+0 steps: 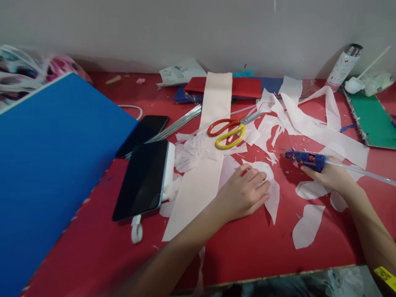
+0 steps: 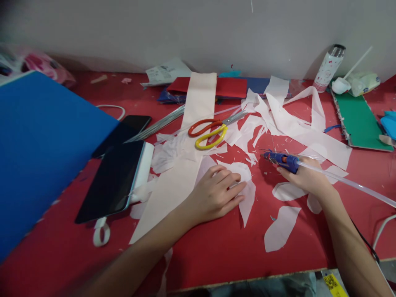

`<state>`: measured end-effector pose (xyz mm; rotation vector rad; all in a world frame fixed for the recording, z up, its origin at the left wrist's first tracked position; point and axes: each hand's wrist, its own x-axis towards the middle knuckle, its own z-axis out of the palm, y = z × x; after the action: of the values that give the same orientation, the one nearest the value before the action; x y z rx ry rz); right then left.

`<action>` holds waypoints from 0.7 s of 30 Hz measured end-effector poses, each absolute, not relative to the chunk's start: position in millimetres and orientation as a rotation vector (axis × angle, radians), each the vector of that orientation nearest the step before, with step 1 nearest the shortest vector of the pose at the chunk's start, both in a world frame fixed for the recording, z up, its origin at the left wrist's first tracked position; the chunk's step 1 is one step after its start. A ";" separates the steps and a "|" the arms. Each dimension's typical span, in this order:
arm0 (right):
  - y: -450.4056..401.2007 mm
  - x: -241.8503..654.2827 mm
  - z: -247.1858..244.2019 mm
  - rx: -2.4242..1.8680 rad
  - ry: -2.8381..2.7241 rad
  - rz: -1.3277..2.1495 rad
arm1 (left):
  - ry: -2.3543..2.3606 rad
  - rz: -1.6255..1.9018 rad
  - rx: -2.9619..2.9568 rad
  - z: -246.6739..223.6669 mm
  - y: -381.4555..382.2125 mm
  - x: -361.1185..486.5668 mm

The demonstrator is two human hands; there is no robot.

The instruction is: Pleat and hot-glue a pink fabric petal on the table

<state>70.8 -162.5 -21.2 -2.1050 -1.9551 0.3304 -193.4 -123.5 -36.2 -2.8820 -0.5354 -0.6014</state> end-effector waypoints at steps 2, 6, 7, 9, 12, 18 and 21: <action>-162.4 71.0 -21.1 -2.096 -1.963 0.335 | -0.545 -0.609 -2.876 -35.5 -123.5 -193.4; -162.0 72.8 -23.4 -2.085 -1.970 0.341 | -0.541 -0.614 -2.873 -35.5 -123.6 -193.8; -162.0 73.3 -24.1 -2.086 -1.971 0.341 | -0.539 -0.614 -2.872 -35.7 -123.6 -193.9; -161.8 74.0 -25.1 -2.089 -1.973 0.339 | -0.534 -0.617 -2.866 -36.1 -123.5 -194.0; -161.6 73.7 -24.7 -2.094 -1.976 0.345 | -0.508 -0.632 -2.854 -35.9 -123.4 -193.7; -162.3 71.9 -22.9 -2.110 -1.969 0.329 | -0.462 -0.675 -2.830 -35.7 -124.0 -193.6; -162.6 72.3 -23.8 -2.108 -1.963 0.326 | -0.451 -0.663 -2.819 -36.4 -124.7 -194.0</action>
<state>72.3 -162.6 -23.8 -2.1078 -1.9627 0.3265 -194.0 -124.7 -36.4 -2.8192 -0.4508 -0.6633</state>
